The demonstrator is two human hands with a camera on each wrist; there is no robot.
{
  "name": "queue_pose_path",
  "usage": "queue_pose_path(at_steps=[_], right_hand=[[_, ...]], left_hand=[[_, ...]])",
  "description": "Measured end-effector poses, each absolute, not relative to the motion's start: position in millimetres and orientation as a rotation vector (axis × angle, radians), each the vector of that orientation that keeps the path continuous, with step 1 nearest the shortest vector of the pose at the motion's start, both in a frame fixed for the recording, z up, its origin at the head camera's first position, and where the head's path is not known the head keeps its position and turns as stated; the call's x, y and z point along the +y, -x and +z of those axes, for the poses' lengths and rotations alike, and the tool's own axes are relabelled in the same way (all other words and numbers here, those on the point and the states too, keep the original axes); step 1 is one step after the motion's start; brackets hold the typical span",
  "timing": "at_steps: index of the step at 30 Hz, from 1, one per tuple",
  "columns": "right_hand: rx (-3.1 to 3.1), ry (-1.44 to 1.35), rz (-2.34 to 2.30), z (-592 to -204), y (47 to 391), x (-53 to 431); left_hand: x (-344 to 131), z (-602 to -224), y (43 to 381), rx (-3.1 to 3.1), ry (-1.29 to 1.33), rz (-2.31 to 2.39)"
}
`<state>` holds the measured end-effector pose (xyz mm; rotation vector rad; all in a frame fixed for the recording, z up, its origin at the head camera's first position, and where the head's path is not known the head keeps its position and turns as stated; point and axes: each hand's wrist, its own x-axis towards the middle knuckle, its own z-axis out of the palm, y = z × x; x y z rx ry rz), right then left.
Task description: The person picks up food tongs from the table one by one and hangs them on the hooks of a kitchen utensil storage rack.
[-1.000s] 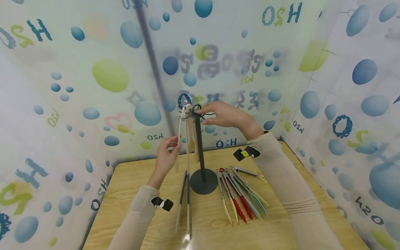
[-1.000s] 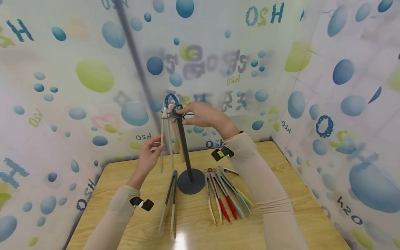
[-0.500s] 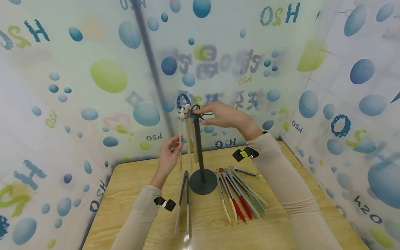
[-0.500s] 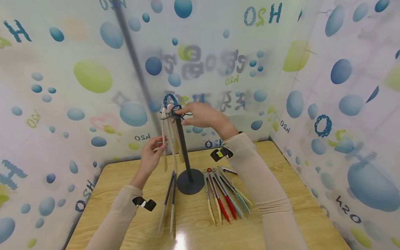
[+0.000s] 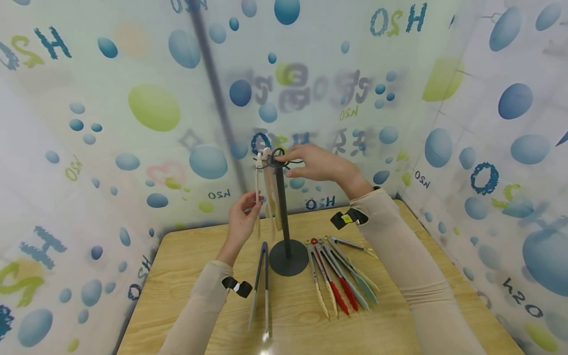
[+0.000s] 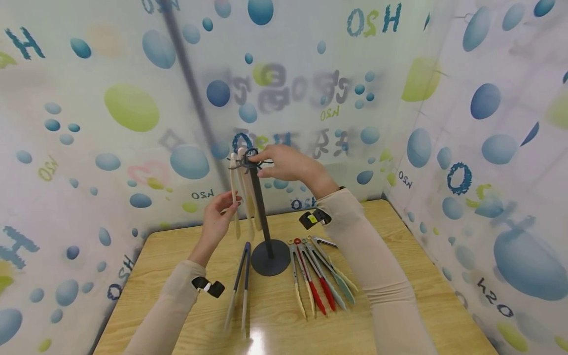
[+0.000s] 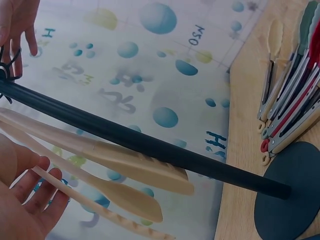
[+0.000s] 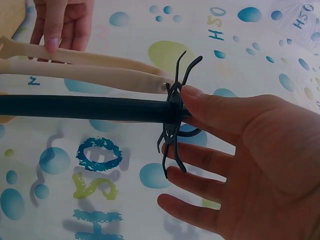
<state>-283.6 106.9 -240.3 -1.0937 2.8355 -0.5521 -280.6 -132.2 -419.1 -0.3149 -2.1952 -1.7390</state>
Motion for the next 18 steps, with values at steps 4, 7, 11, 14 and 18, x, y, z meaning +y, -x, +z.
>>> queue_pose_path(at_steps=[4,7,11,14,18], right_hand=[[2.831,1.096,-0.563,-240,284,107],[2.833,1.099,-0.564,-241,284,107],[2.837,1.097,-0.555,-240,284,107],[2.836,1.089,-0.556,-240,283,106],[2.836,1.086,-0.555,-240,283,106]], left_hand=[[-132,-419,281,-2.211,0.323,-1.738],[-133,-420,281,-2.203,0.330,-1.735],[-134,-423,281,-2.192,0.337,-1.728],[-134,-425,281,-2.193,0.340,-1.721],[-135,-429,281,-2.212,0.335,-1.701]])
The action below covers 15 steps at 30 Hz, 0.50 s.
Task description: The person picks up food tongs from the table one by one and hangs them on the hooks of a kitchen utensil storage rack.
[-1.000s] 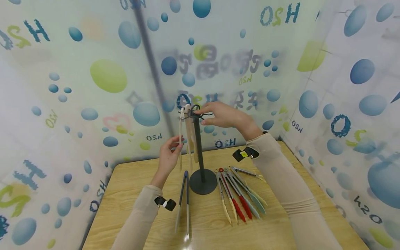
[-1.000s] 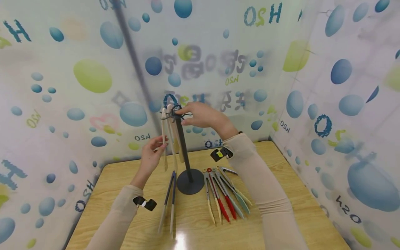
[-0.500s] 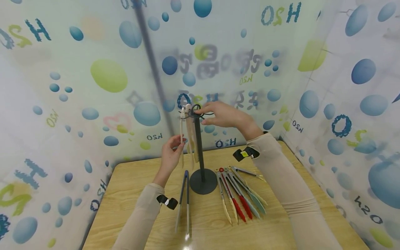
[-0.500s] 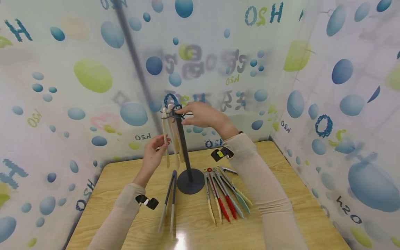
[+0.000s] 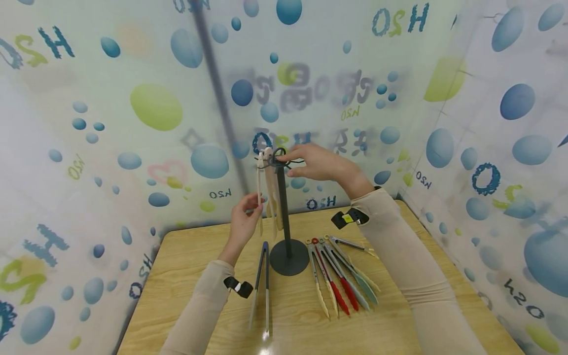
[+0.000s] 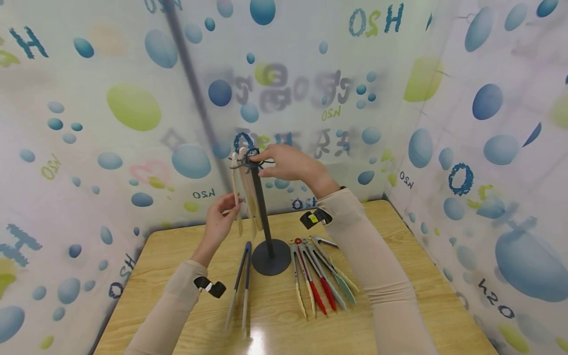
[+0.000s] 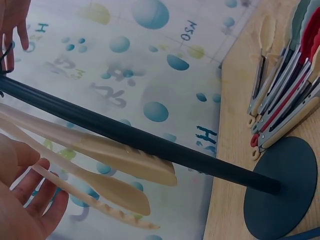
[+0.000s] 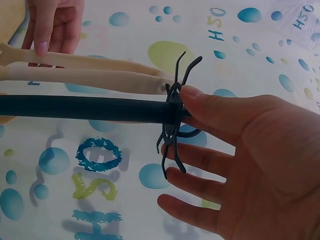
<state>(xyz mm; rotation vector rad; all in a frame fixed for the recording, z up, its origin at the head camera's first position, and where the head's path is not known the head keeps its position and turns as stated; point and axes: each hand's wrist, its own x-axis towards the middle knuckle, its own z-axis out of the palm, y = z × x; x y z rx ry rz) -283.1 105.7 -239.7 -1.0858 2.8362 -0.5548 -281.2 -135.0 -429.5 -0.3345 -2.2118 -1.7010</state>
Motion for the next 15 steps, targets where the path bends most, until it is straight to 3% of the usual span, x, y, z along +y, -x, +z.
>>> queue_pose_path(at_steps=[15], right_hand=[[2.842,1.087,-0.536,-241,285,107]], left_hand=[[-137,-443,283,-2.316,0.258,-1.730]])
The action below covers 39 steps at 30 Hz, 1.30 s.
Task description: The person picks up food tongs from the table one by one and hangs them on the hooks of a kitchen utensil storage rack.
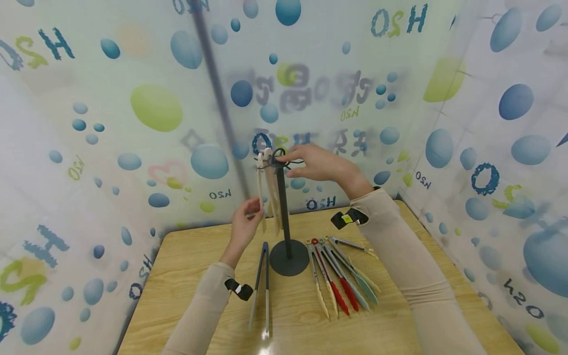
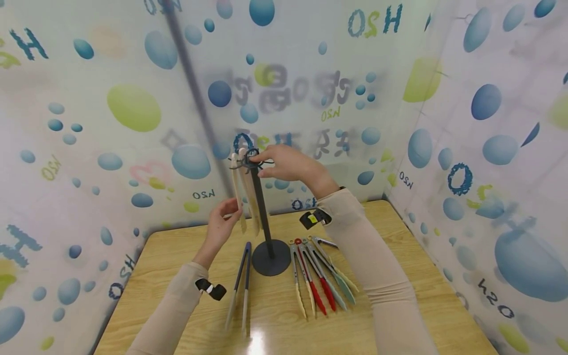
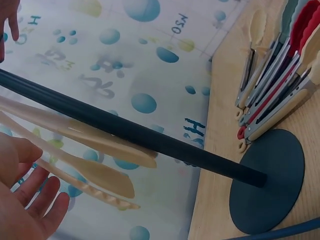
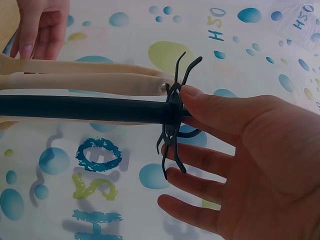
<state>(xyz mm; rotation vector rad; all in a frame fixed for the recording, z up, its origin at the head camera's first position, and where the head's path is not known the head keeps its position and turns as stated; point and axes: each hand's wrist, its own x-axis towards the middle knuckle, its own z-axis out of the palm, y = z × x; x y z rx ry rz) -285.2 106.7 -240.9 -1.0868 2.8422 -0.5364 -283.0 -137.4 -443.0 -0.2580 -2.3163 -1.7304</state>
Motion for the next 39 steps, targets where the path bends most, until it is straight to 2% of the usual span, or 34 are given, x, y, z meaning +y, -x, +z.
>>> queue_pose_path(at_steps=[8,24,39], right_hand=[[2.839,1.096,-0.545,-240,284,107],[2.863,1.095,-0.502,-239,287,105],[2.882,1.037,-0.555,-237,283,102]], left_hand=[[-146,-469,271,-2.349,0.206,-1.701],[-159,-555,215,-2.632,0.199,-1.478],[-161,-585,193,-2.812,0.143,-1.359]])
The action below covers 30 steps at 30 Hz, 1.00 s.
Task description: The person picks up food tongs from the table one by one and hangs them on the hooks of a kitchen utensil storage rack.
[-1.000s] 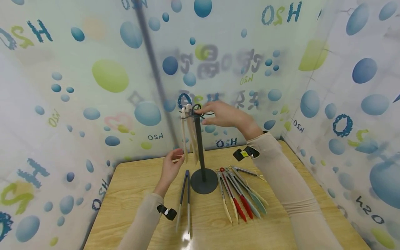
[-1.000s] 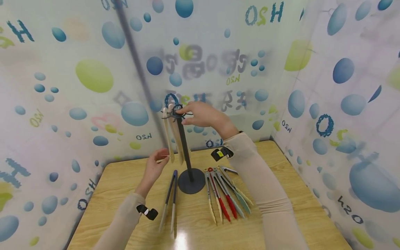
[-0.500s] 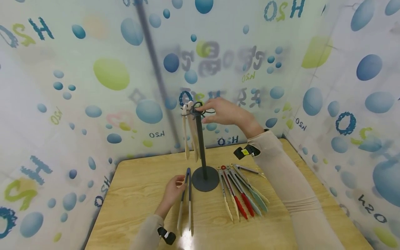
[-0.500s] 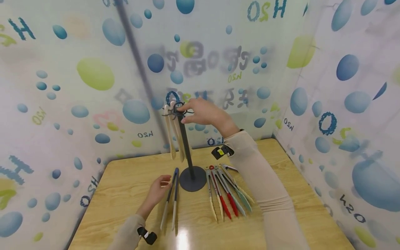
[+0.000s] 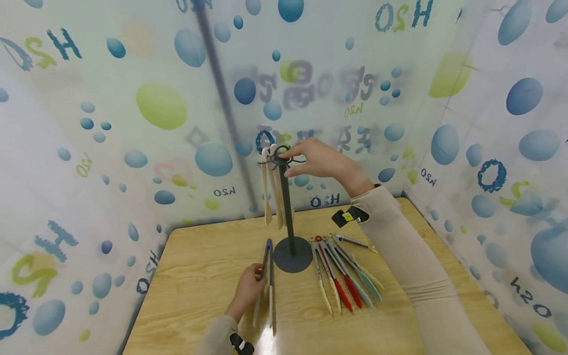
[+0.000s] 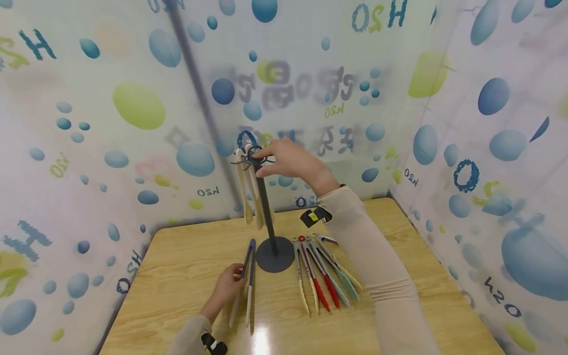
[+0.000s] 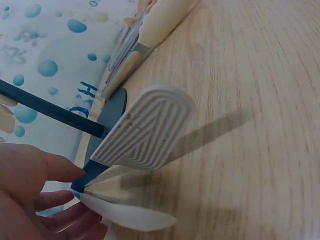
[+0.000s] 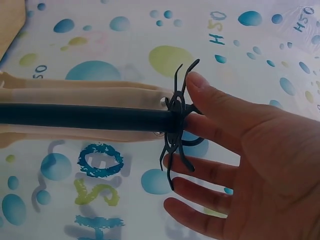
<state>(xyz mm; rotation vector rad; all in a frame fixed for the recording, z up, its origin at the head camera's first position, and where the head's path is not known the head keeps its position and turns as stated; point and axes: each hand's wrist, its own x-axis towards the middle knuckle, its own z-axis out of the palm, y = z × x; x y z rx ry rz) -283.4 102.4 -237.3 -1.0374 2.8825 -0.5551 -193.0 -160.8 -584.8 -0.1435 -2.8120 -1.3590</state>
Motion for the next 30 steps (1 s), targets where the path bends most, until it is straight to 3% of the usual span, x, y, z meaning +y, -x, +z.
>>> queue_pose_path(at_steps=[30], right_hand=[[2.873,1.030,-0.599,-234.9,284.7,99.9]], left_hand=[[-165.5,-592.8,185.8,-2.744,0.086,-1.639]])
